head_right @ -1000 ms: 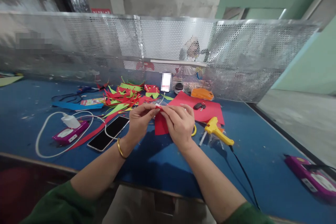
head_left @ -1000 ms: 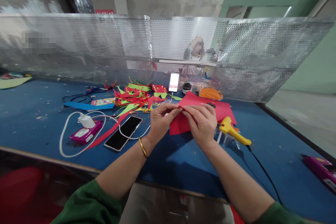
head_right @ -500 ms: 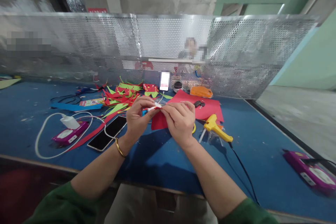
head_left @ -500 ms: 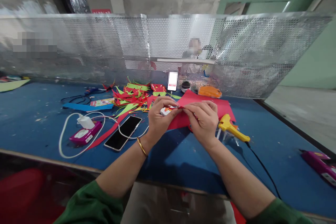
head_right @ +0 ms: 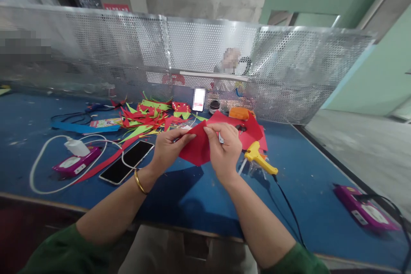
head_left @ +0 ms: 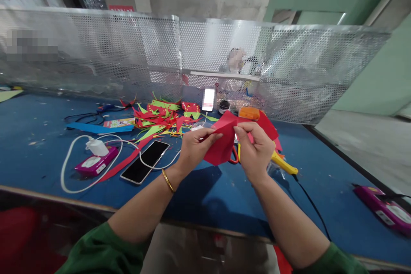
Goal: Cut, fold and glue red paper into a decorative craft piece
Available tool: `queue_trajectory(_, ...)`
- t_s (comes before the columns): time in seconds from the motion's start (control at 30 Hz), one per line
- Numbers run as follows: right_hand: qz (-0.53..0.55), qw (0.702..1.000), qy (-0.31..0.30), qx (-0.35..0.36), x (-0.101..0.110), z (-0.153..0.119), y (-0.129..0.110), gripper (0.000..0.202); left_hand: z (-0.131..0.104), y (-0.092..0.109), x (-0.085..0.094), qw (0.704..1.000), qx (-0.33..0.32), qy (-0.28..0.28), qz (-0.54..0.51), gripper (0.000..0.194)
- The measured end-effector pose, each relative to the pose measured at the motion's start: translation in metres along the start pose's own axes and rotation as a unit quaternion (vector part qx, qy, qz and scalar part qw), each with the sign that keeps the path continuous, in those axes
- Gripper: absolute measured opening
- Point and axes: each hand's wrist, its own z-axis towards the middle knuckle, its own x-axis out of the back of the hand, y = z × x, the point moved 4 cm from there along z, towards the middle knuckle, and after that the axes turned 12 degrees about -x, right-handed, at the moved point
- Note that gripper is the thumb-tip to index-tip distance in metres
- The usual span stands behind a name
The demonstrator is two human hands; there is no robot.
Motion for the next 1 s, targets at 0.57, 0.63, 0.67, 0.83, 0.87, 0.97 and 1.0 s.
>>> queue_trajectory(0.57, 0.06, 0.99, -0.017, -0.129, 0.001, 0.007, 0.01, 0.013, -0.004, -0.004, -0.001, 0.995, 0.067, -0.066, 0.037, 0.017)
queue_trajectory(0.63, 0.049, 0.993, -0.011, -0.111, 0.002, 0.008, 0.009, 0.014, -0.004, -0.003, -0.002, 0.994, 0.066, -0.075, 0.043, 0.018)
queue_trajectory(0.67, 0.043, 0.994, -0.009, -0.099, 0.003, 0.008, 0.009, 0.015, -0.004, -0.003, -0.002, 0.994, 0.065, -0.078, 0.046, 0.018)
queue_trajectory(0.83, 0.02, 0.998, -0.002, -0.056, 0.007, 0.008, 0.009, 0.015, -0.001, -0.004, -0.001, 0.992, 0.066, -0.085, 0.06, 0.018)
queue_trajectory(0.87, 0.02, 0.998, 0.0, -0.056, 0.008, 0.009, 0.009, 0.015, -0.001, -0.004, -0.001, 0.992, 0.064, -0.091, 0.062, 0.017)
queue_trajectory(0.97, 0.027, 0.998, 0.009, -0.064, 0.008, 0.011, 0.01, 0.016, 0.001, -0.005, 0.0, 0.991, 0.062, -0.104, 0.062, 0.015)
queue_trajectory(1.0, 0.033, 0.997, 0.007, -0.07, 0.008, 0.011, 0.01, 0.015, 0.001, -0.006, 0.001, 0.991, 0.061, -0.101, 0.061, 0.015)
